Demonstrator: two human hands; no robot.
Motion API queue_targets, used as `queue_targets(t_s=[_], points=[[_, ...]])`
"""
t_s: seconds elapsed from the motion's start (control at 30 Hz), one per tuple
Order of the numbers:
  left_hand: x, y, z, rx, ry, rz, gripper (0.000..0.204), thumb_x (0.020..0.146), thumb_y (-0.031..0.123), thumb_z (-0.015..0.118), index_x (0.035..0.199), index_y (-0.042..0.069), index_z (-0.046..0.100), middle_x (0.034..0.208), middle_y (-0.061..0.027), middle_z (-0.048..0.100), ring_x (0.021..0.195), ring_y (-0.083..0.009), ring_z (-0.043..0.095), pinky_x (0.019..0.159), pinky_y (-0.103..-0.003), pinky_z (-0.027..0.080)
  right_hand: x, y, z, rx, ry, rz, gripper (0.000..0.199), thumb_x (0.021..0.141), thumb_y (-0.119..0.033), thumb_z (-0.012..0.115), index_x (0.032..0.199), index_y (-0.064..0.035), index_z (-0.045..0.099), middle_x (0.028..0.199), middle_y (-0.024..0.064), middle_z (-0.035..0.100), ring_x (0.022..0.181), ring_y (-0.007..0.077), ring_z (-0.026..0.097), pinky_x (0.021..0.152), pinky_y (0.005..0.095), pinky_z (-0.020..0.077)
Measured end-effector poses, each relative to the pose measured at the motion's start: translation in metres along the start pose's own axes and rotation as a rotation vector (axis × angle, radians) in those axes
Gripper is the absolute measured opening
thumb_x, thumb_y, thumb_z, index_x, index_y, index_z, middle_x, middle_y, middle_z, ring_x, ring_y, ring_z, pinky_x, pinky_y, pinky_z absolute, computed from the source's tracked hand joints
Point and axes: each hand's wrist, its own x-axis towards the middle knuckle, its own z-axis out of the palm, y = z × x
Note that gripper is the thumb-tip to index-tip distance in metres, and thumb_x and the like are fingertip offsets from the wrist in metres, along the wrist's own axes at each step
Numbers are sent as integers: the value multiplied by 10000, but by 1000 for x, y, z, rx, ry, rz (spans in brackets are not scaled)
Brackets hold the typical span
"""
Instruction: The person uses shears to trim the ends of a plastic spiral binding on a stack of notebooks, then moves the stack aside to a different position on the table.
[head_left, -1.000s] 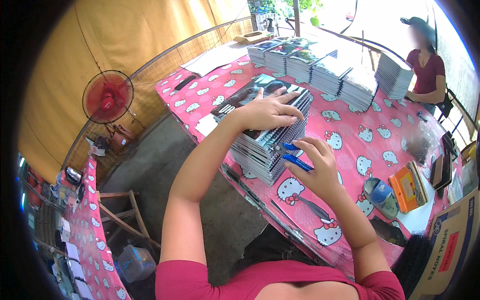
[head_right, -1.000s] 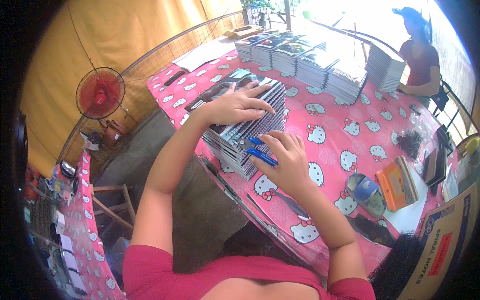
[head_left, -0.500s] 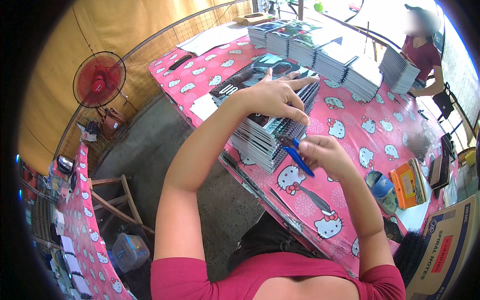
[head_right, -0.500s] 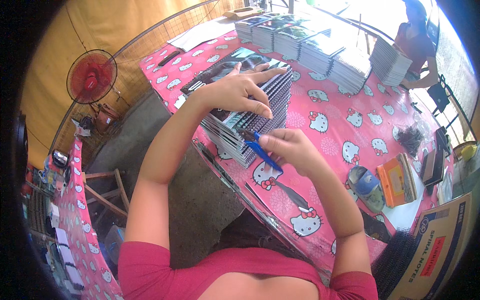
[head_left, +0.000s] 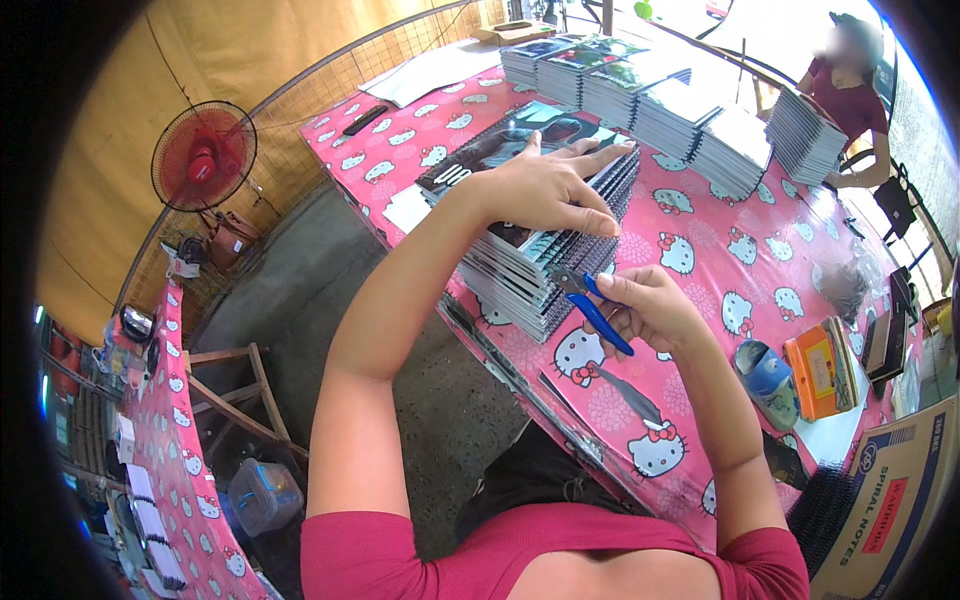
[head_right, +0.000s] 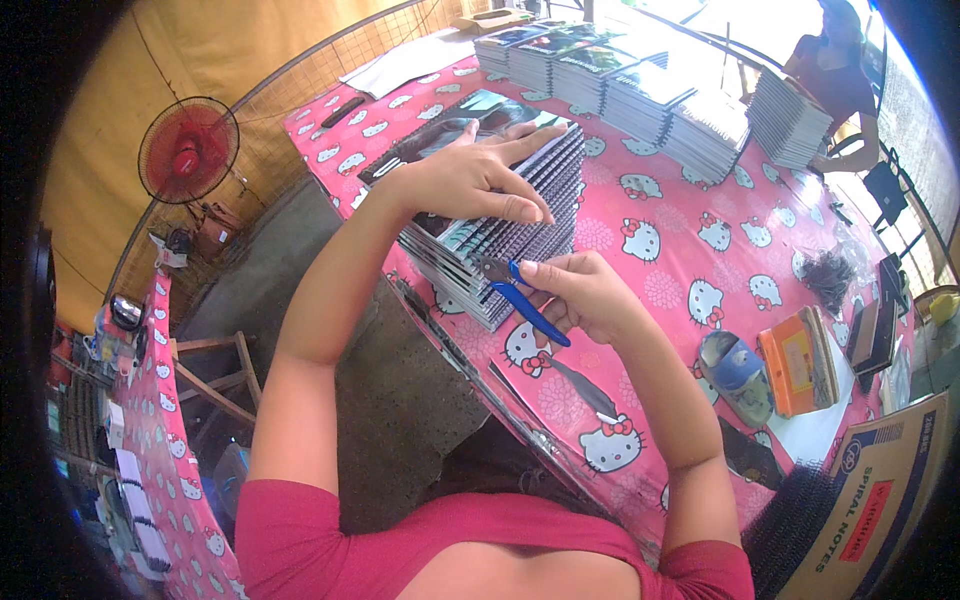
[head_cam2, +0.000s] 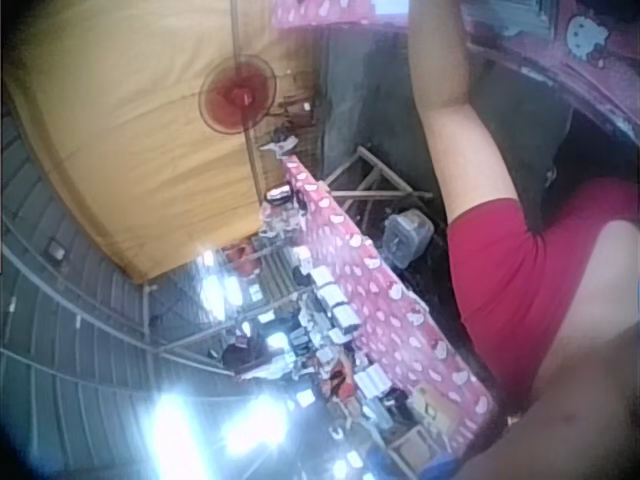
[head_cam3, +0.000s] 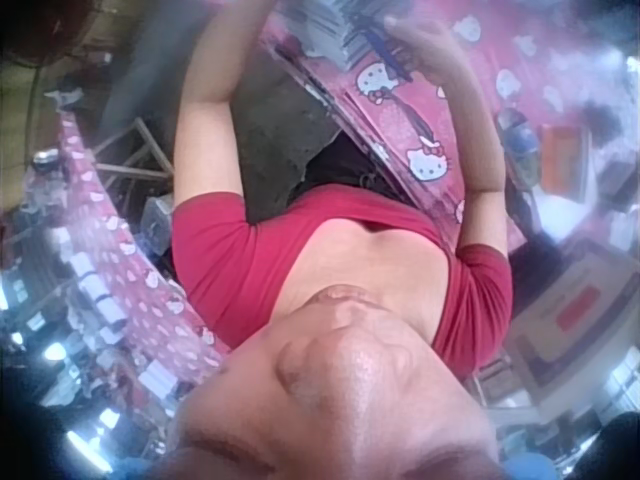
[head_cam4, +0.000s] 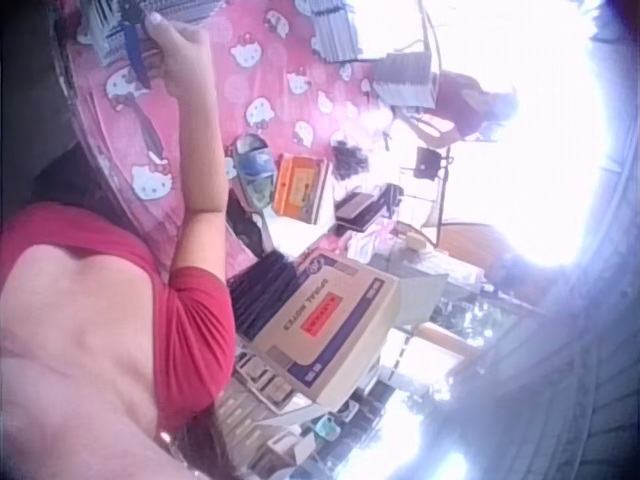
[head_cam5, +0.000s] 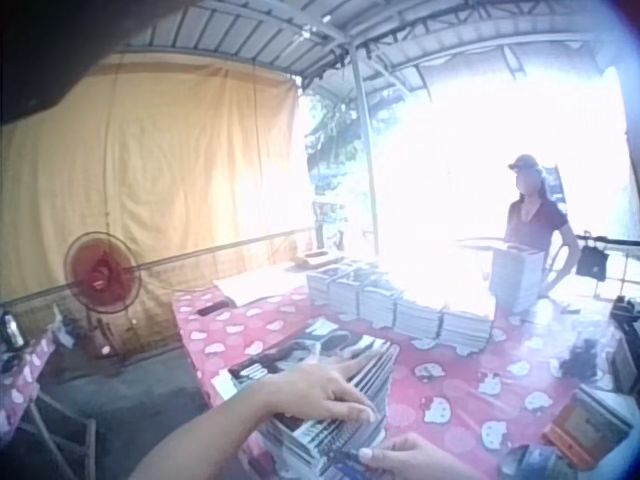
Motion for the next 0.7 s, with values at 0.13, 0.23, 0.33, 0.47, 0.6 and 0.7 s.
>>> queue_targets(t_s=[0.13, 0.23, 0.33, 0.47, 0.6, 0.7], points=[[-2, 2, -4, 44, -76, -46, 398, 845, 573, 545, 910, 237, 749, 1555, -32, 198, 1435, -324, 131, 1013, -744, 22, -7, 15, 10, -624, 289, -687, 381, 775, -283, 758, 994, 6, 640, 839, 106, 634, 761, 204, 647, 663, 305, 506], [0, 5, -5, 53, -88, -66, 405, 844, 572, 550, 897, 224, 750, 1553, -30, 205, 1434, -329, 133, 1019, -737, 23, -9, 24, 13, -932, 498, -1011, 420, 710, -246, 799, 1029, -24, 639, 961, 126, 613, 851, 244, 625, 750, 351, 500], [0, 6, -8, 43, -101, -75, 414, 849, 575, 542, 897, 220, 748, 1555, -25, 197, 1434, -330, 131, 1023, -733, 25, -3, 20, 15, -929, 471, -959, 410, 728, -262, 790, 1019, -17, 635, 894, 115, 631, 820, 225, 637, 728, 358, 508], [0, 4, -7, 58, -107, -60, 425, 864, 582, 512, 928, 227, 738, 1564, -14, 160, 1438, -324, 115, 1022, -734, 29, 6, 14, -8, -102, 26, -136, 401, 773, -307, 767, 993, 1, 636, 797, 91, 645, 756, 180, 652, 660, 323, 522], [1, 4, -5, 56, -103, -51, 440, 879, 588, 481, 952, 231, 727, 1569, -8, 138, 1440, -321, 101, 1021, -736, 28, 4, 25, -1, -180, 99, -240, 407, 786, -321, 761, 986, 9, 635, 800, 90, 654, 737, 170, 662, 646, 302, 526], [-1, 6, -7, 61, -119, -81, 442, 880, 587, 481, 937, 225, 728, 1566, -12, 156, 1438, -326, 110, 1023, -733, 28, 0, 29, 6, -770, 378, -902, 406, 735, -287, 795, 997, -18, 641, 859, 112, 653, 763, 206, 644, 675, 327, 505]])
